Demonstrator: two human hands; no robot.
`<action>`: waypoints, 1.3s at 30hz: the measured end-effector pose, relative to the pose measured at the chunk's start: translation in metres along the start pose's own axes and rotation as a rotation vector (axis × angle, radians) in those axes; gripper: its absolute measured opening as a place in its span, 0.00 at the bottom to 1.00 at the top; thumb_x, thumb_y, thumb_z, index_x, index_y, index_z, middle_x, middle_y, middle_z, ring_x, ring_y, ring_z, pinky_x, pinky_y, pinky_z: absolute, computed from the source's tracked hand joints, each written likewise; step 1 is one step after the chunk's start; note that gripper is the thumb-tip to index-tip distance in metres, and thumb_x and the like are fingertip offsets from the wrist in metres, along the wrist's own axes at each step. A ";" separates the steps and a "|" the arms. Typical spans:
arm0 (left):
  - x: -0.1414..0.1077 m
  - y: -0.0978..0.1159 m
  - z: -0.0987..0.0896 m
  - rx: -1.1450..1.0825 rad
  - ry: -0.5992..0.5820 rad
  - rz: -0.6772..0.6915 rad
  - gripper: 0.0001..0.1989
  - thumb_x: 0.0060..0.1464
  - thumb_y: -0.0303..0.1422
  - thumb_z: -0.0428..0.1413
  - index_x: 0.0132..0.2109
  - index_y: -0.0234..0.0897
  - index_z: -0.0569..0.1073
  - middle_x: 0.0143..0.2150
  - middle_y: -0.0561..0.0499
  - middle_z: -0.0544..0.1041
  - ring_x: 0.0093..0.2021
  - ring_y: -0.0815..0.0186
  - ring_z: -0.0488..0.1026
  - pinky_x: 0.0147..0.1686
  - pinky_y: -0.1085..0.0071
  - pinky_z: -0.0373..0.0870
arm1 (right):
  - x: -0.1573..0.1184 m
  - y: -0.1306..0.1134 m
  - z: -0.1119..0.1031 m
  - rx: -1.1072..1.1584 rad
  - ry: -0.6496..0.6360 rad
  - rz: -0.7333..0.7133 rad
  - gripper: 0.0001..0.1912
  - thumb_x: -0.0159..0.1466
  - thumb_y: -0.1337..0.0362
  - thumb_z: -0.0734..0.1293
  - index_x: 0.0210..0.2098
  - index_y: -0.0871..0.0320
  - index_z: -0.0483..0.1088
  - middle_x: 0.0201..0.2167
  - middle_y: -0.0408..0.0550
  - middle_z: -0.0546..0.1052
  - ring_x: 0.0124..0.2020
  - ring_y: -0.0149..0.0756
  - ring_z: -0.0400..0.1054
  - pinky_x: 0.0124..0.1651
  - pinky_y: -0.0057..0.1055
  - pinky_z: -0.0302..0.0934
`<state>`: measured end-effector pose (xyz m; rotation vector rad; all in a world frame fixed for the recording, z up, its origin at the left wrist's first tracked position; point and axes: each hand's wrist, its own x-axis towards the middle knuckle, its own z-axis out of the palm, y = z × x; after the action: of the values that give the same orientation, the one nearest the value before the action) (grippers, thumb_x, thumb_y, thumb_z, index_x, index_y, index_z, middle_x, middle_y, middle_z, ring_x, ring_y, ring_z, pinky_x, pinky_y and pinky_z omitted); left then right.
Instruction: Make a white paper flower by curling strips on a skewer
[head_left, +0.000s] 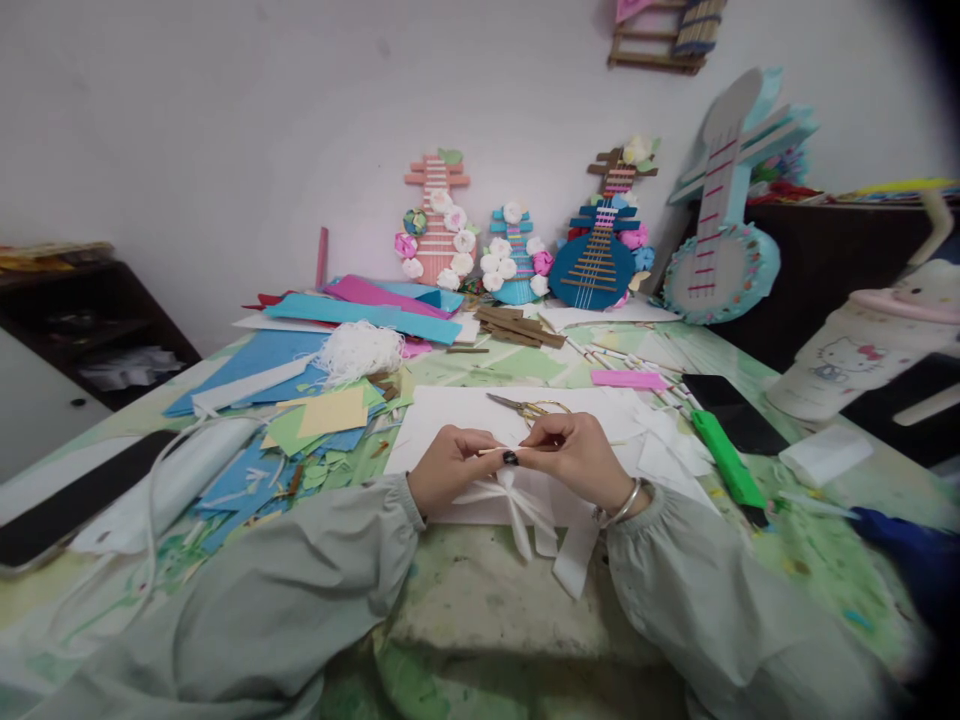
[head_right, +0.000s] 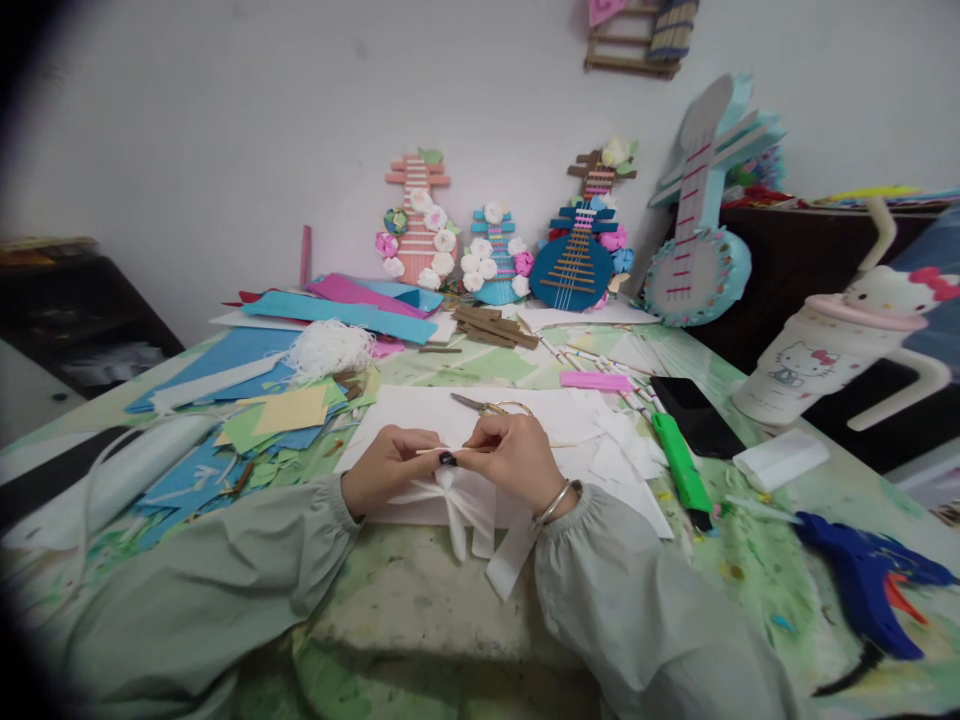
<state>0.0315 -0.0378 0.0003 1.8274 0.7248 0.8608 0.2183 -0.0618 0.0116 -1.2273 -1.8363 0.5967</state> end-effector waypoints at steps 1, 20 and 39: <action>0.001 -0.001 0.000 0.034 0.010 0.019 0.17 0.51 0.40 0.56 0.27 0.28 0.77 0.24 0.48 0.72 0.27 0.69 0.66 0.28 0.74 0.60 | 0.000 0.000 0.000 -0.019 -0.005 -0.002 0.14 0.51 0.58 0.71 0.19 0.62 0.69 0.17 0.42 0.69 0.21 0.27 0.60 0.23 0.24 0.52; 0.002 -0.002 0.000 0.180 0.040 0.115 0.14 0.52 0.33 0.54 0.26 0.27 0.77 0.22 0.48 0.72 0.24 0.71 0.64 0.26 0.75 0.59 | 0.005 0.007 -0.005 -0.238 -0.169 -0.155 0.22 0.61 0.53 0.61 0.17 0.61 0.64 0.14 0.39 0.58 0.19 0.24 0.49 0.24 0.25 0.43; 0.003 -0.004 0.001 0.164 -0.012 -0.068 0.10 0.45 0.33 0.59 0.29 0.27 0.78 0.24 0.51 0.71 0.26 0.71 0.64 0.27 0.75 0.58 | 0.003 0.000 -0.007 -0.279 -0.111 -0.116 0.19 0.60 0.56 0.63 0.19 0.62 0.69 0.15 0.40 0.62 0.19 0.24 0.49 0.25 0.25 0.44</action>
<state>0.0338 -0.0348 -0.0029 1.9389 0.8667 0.7649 0.2242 -0.0590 0.0166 -1.2765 -2.1229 0.3582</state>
